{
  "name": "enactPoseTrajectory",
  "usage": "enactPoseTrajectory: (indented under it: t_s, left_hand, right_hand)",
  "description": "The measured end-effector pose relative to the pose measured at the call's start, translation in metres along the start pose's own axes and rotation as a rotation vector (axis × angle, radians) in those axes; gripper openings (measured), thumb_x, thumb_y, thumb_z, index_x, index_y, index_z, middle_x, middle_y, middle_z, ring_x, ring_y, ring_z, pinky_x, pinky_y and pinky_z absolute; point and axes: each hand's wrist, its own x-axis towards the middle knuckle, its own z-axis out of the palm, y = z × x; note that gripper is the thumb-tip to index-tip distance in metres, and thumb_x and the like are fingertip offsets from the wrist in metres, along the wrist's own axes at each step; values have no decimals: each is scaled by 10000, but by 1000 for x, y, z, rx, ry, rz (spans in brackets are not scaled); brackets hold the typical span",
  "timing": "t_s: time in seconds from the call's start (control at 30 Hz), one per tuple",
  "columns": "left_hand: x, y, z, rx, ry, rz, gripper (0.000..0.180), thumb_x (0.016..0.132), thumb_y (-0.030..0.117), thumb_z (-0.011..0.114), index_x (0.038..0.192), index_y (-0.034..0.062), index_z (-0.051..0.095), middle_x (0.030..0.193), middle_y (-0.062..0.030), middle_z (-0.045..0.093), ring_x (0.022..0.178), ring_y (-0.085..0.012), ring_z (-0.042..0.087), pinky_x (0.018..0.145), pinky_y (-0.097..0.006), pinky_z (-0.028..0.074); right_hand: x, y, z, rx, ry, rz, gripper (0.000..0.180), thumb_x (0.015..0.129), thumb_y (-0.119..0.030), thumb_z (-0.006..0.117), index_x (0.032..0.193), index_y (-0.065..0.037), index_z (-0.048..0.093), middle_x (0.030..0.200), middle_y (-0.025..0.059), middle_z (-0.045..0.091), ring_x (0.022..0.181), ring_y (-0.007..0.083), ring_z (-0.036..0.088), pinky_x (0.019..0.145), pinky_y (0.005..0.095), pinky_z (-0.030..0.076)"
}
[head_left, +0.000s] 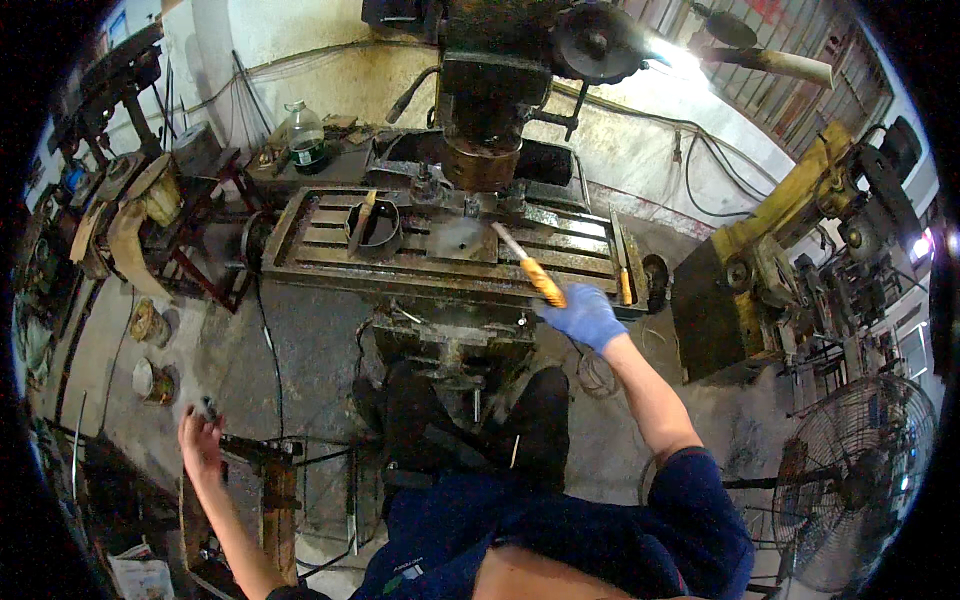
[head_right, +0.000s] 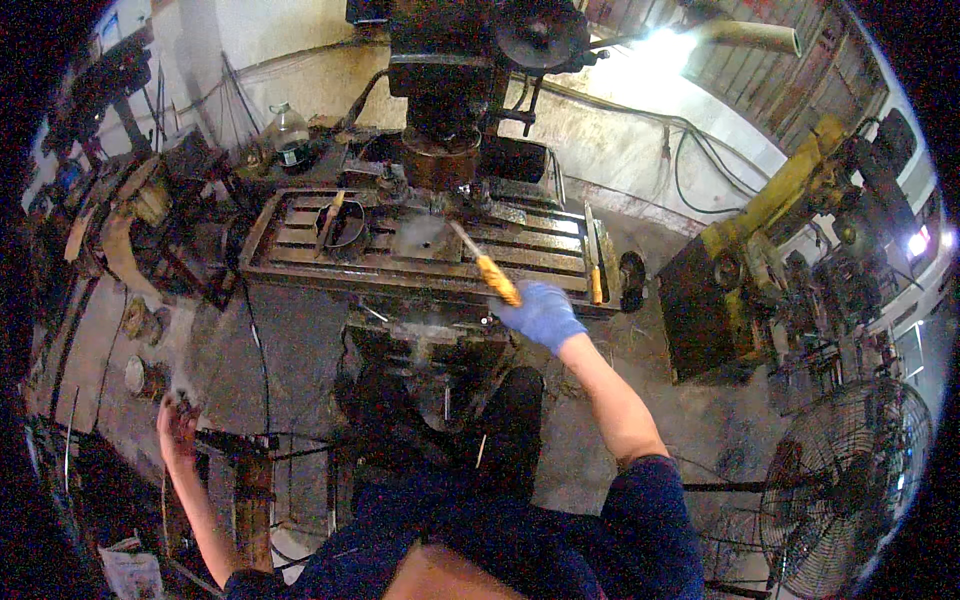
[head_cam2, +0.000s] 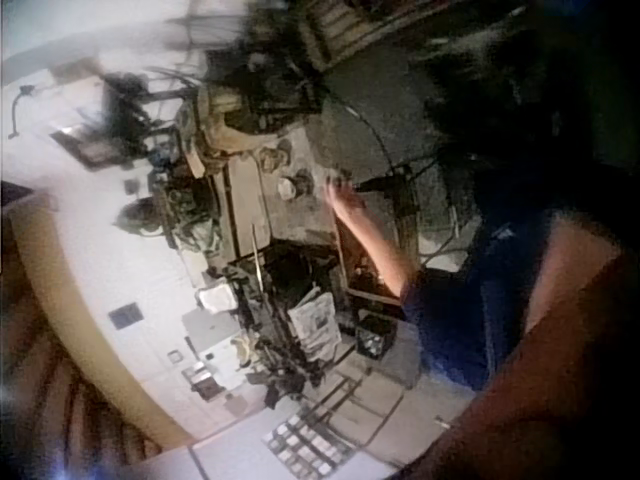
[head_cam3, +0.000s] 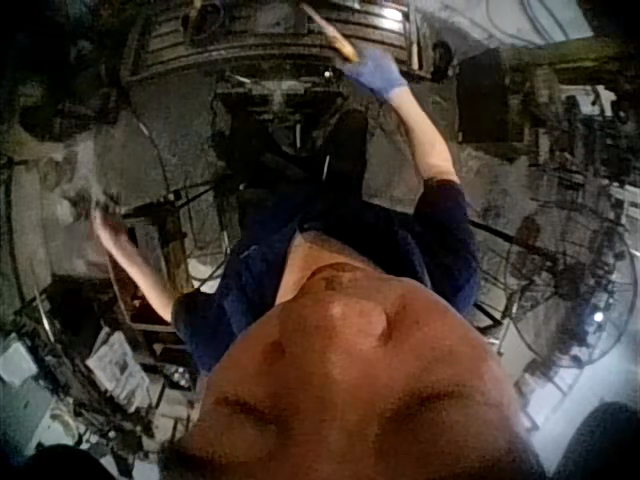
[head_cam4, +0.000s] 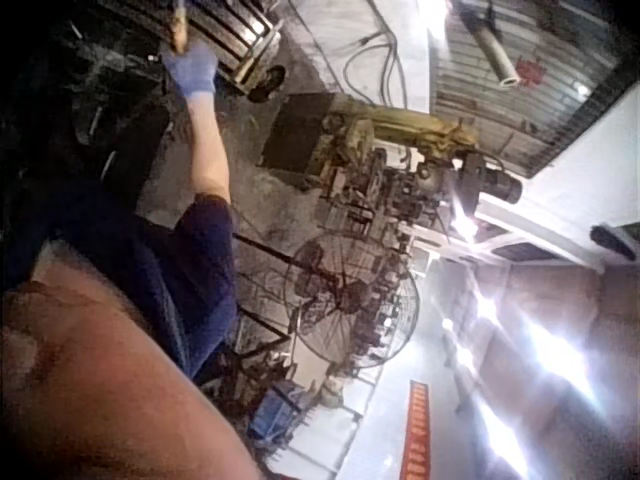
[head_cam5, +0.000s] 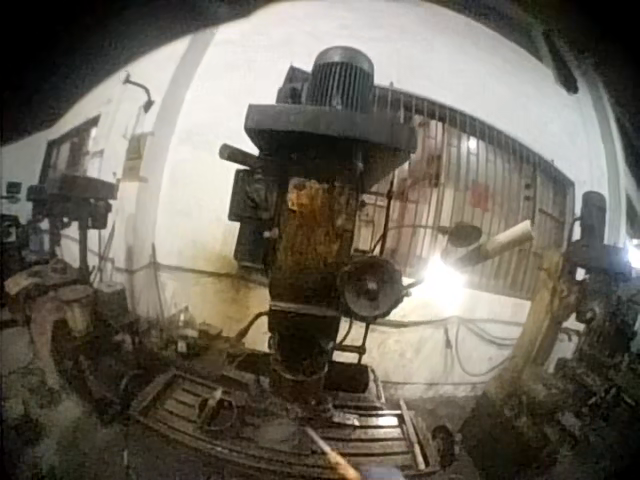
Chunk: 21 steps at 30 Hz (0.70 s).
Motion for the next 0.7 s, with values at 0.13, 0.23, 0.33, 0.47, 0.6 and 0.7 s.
enactPoseTrajectory:
  t_s: [0.13,0.23,0.33,0.47,0.6,0.7]
  left_hand:
    - [16,-26,98,-23,-182,-57,269,808,111,593,1033,5,490,877,-98,574,715,-201,579,727,-383,500]
    - [18,-59,170,-41,-338,-116,225,810,128,606,964,-14,522,841,-93,574,651,-189,585,708,-352,501]
    - [8,-76,225,21,-413,-176,238,826,159,607,938,-37,531,824,-91,573,698,-183,605,637,-307,500]
    - [12,-106,268,195,-555,-213,220,833,164,607,888,-40,545,781,-90,574,665,-177,609,570,-280,488]
    - [14,-133,310,282,-658,-183,200,793,132,662,725,-10,538,669,-70,579,548,-143,581,475,-262,474]
    - [23,-158,343,404,-669,-133,236,770,130,687,663,25,506,612,-45,570,508,-110,563,433,-245,465]
  right_hand:
    - [54,-24,15,-67,-51,38,546,749,-524,527,828,2,646,831,204,633,796,338,616,718,424,478]
    - [79,-23,14,-44,2,83,514,746,-514,536,817,-18,653,811,208,632,786,343,617,711,424,477]
    - [72,-27,10,18,-3,46,524,740,-515,544,791,-4,647,781,219,623,762,351,616,695,428,472]
    - [13,-16,11,213,-263,-325,545,705,-568,587,664,-25,586,590,181,552,541,317,543,556,400,427]
    - [-34,-39,-1,87,-248,-443,507,748,-566,514,778,-73,632,686,209,587,657,377,572,603,419,453]
    - [-34,-23,6,94,-217,-281,521,763,-553,502,737,-50,634,665,218,577,655,379,569,613,433,449]
